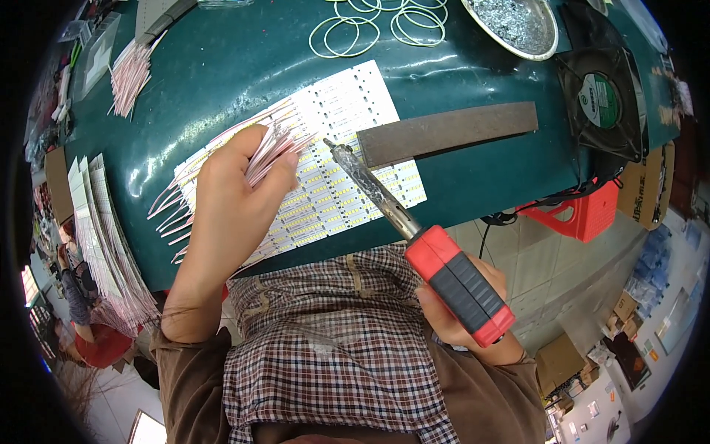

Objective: The person solders wires onto LED strips using a soldering iron and solder wire.

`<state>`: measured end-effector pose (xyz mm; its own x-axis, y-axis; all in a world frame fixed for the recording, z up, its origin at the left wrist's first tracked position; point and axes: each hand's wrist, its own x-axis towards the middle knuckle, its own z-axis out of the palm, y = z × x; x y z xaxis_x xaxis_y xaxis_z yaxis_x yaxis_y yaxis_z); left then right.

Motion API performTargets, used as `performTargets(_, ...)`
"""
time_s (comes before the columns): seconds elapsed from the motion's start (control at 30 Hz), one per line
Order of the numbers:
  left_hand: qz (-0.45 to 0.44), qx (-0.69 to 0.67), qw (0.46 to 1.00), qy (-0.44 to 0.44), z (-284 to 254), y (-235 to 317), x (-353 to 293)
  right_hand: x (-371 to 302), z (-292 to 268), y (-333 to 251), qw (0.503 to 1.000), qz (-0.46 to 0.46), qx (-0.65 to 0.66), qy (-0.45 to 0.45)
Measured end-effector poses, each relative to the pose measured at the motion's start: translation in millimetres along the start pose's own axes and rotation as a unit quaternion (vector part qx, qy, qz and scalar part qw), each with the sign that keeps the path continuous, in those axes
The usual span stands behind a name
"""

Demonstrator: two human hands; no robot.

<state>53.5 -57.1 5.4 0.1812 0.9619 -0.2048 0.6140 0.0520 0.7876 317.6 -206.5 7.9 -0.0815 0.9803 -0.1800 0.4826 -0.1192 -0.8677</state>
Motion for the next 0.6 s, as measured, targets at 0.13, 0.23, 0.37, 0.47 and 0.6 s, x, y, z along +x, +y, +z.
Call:
performTargets(0.13,-0.016,-0.057,0.998,0.018,5.0,-4.3,0.6,2.0,0.6,-2.3,1.0,-0.005,0.003,0.006)
performTargets(0.23,-0.011,-0.045,0.999,0.022,3.2,-1.7,1.3,1.3,1.2,-1.5,1.0,-0.007,0.007,0.003)
performTargets(0.37,0.004,0.012,1.0,0.018,2.2,-3.4,1.8,-0.8,1.8,-2.8,1.0,-0.004,-0.005,0.001)
performTargets(0.47,-0.002,0.021,1.0,0.019,2.0,-2.0,3.1,-0.8,1.3,-2.1,1.0,-0.014,-0.021,-0.011)
performTargets(0.6,-0.007,0.011,1.0,0.024,2.2,-0.9,2.9,0.4,1.8,-2.6,1.0,-0.003,-0.011,-0.018)
